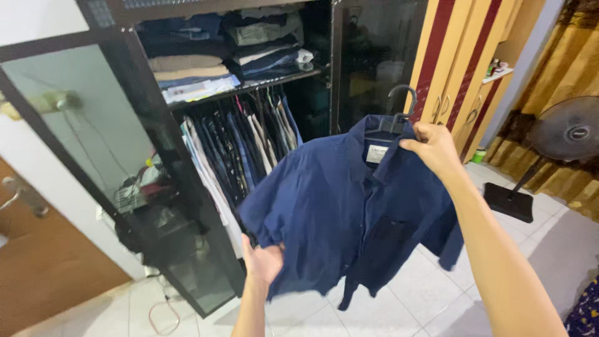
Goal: The person selects shirts from a closet, places them on a bed one at a time, and buttons the front buttons by hand before hanging them back in the closet.
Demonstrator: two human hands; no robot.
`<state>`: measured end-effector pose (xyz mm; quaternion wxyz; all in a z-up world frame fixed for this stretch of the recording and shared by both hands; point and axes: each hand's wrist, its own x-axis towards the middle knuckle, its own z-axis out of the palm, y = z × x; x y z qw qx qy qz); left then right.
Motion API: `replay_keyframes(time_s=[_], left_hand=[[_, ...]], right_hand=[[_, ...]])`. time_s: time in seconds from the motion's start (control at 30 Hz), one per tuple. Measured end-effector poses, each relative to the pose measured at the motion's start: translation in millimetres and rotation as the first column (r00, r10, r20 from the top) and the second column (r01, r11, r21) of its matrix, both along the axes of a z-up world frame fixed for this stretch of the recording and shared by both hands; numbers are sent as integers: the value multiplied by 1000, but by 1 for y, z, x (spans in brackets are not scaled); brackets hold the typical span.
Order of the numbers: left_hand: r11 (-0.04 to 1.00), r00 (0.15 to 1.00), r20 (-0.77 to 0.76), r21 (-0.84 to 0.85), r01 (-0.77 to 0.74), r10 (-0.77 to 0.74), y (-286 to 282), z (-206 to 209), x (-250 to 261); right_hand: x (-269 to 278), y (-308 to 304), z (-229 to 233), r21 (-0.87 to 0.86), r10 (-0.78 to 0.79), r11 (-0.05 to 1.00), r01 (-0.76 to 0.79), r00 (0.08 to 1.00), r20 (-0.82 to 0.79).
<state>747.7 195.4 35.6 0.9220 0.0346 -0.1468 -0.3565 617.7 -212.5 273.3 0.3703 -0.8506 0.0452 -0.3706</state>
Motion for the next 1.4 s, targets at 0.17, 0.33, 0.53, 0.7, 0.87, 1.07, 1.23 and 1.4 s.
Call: replay_keyframes(time_s=[0.17, 0.33, 0.53, 0.7, 0.87, 1.07, 1.23, 1.4], left_hand=[[966, 990, -97, 247, -71, 98, -11, 50, 43], [881, 988, -61, 462, -100, 143, 9, 111, 76], [631, 910, 176, 670, -391, 377, 1, 84, 92], [557, 876, 456, 773, -303, -157, -69, 6, 77], [551, 717, 407, 834, -38, -566, -145, -58, 34], [598, 840, 119, 755, 270, -530, -166, -82, 24], [636, 930, 366, 707, -308, 43, -128, -66, 73], [388, 732, 670, 711, -587, -120, -96, -58, 108]], right_hand=[[16, -13, -9, 138, -106, 984, 110, 994, -30], [27, -28, -14, 194, -201, 960, 203, 979, -32], [51, -5, -4, 455, -122, 883, 115, 992, -15], [93, 22, -6, 619, -136, 765, 176, 984, -111], [162, 27, -41, 752, -137, 656, 60, 990, 41], [222, 14, -76, 742, -239, 670, -6, 945, 224], [222, 1, -68, 807, -247, 579, -114, 919, 307], [223, -5, -81, 809, -125, 567, -154, 955, 269]])
